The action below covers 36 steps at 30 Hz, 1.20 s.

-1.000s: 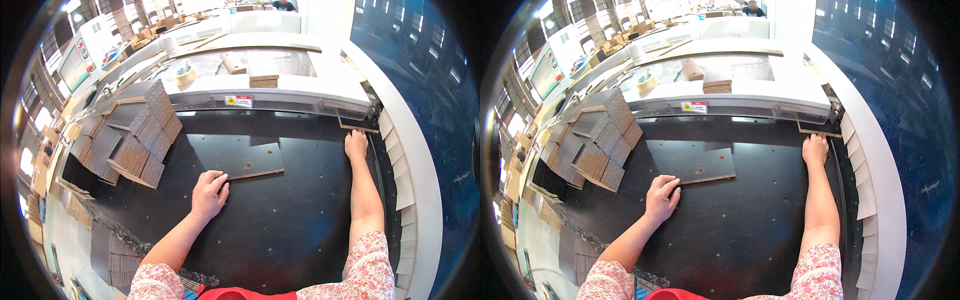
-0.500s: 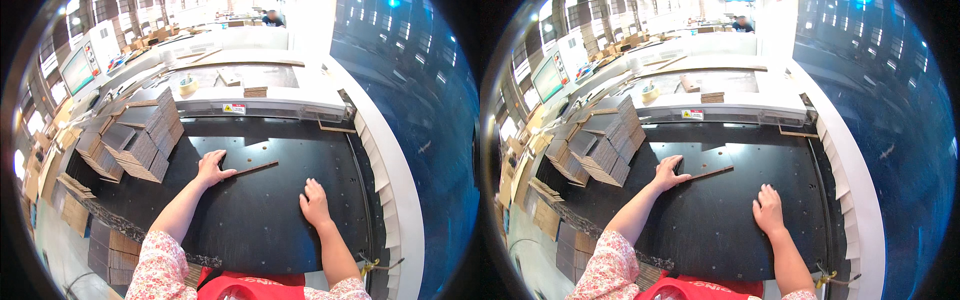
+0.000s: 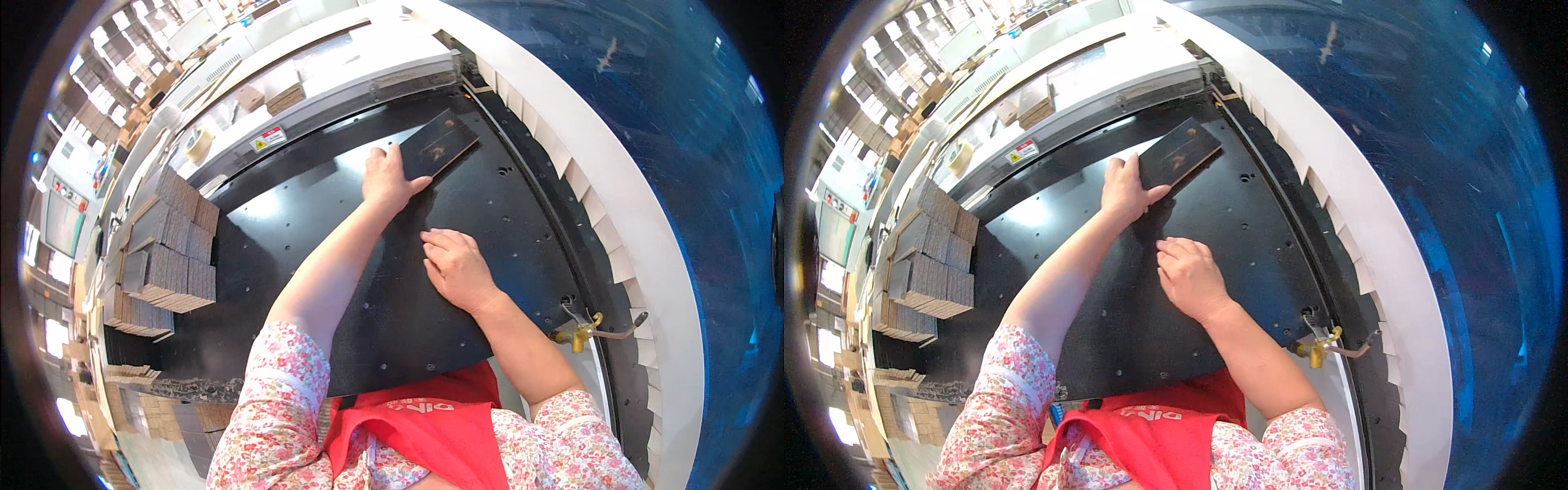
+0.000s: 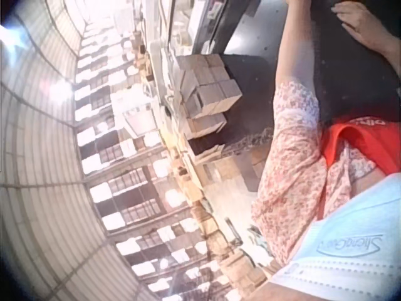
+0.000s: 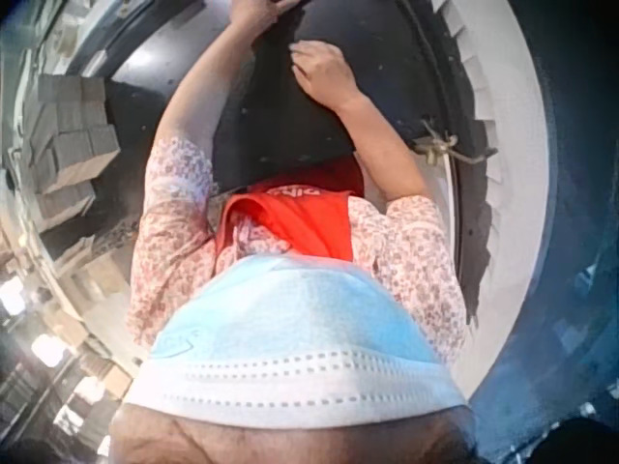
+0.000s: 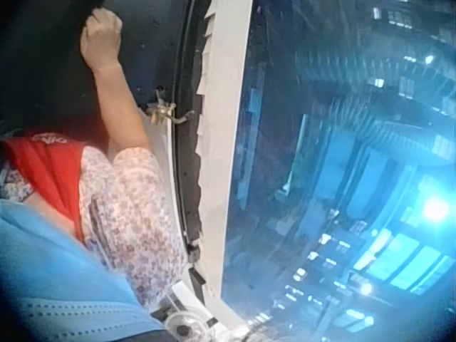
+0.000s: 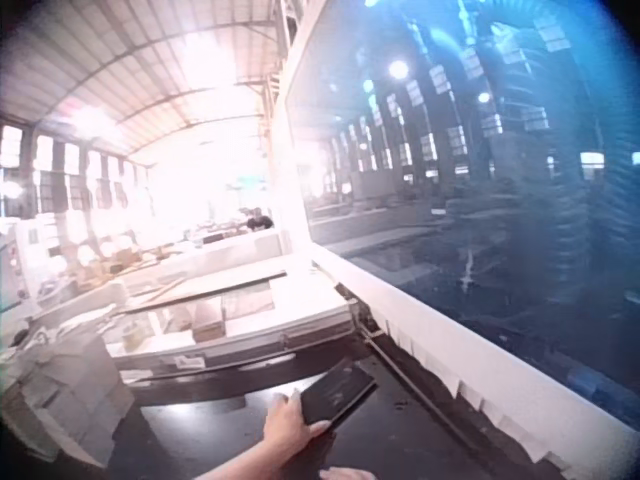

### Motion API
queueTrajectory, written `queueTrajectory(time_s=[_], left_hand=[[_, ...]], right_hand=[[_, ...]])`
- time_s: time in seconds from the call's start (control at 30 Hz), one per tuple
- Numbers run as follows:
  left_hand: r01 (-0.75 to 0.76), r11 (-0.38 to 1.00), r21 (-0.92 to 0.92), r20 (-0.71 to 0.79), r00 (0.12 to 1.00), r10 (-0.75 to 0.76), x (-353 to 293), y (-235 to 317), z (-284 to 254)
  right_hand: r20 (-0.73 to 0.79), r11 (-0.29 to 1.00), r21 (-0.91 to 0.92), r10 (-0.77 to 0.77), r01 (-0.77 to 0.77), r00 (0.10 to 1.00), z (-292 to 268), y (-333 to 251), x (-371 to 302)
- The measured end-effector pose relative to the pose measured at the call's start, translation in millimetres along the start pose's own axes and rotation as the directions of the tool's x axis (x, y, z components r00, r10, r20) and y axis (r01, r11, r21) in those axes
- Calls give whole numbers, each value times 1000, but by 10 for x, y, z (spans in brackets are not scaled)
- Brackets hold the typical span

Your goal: The person picks up dark wood panels from a stack, places them into a machinery slot for processing, and luego places the processed panels onto a different stack on a blue pallet.

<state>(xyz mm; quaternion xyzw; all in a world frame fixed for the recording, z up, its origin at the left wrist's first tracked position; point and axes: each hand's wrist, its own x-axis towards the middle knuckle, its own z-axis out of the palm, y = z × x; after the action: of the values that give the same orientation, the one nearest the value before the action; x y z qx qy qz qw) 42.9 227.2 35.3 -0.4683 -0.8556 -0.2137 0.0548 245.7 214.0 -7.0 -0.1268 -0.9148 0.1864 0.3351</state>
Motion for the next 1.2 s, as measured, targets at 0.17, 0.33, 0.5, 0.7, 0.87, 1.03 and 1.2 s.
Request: queueTrajectory(time_s=[0.17, 0.33, 0.5, 0.7, 0.87, 1.03, 1.2], left_hand=[[4, 1000, -5, 26, 1000, -4, 376, 667, 60], [-148, 989, 17, 118, 982, 145, 618, 914, 130], [-465, 821, 331, 70, 880, 470, 558, 940, 263], [-430, 811, 397, -17, 880, 474, 517, 826, 346], [-469, 732, 494, -18, 836, 548, 518, 765, 329], [-457, 743, 489, 53, 866, 498, 451, 704, 386], [-184, 958, 221, 26, 983, 183, 532, 578, 151]], right_hand=[[2, 999, 38, 34, -34, 999, 35, 29, -28], [12, 1000, 17, 12, -12, 1000, 116, 76, -32], [0, 1000, 0, 30, -30, 1000, 137, 63, -33], [-40, 1000, -22, 17, -18, 999, 163, 79, -46], [-26, 999, -38, 34, -35, 999, 163, 71, -44], [-2, 999, -28, 26, -26, 1000, 132, 63, -39], [44, 998, -54, 33, -31, 998, 79, 52, -22]])
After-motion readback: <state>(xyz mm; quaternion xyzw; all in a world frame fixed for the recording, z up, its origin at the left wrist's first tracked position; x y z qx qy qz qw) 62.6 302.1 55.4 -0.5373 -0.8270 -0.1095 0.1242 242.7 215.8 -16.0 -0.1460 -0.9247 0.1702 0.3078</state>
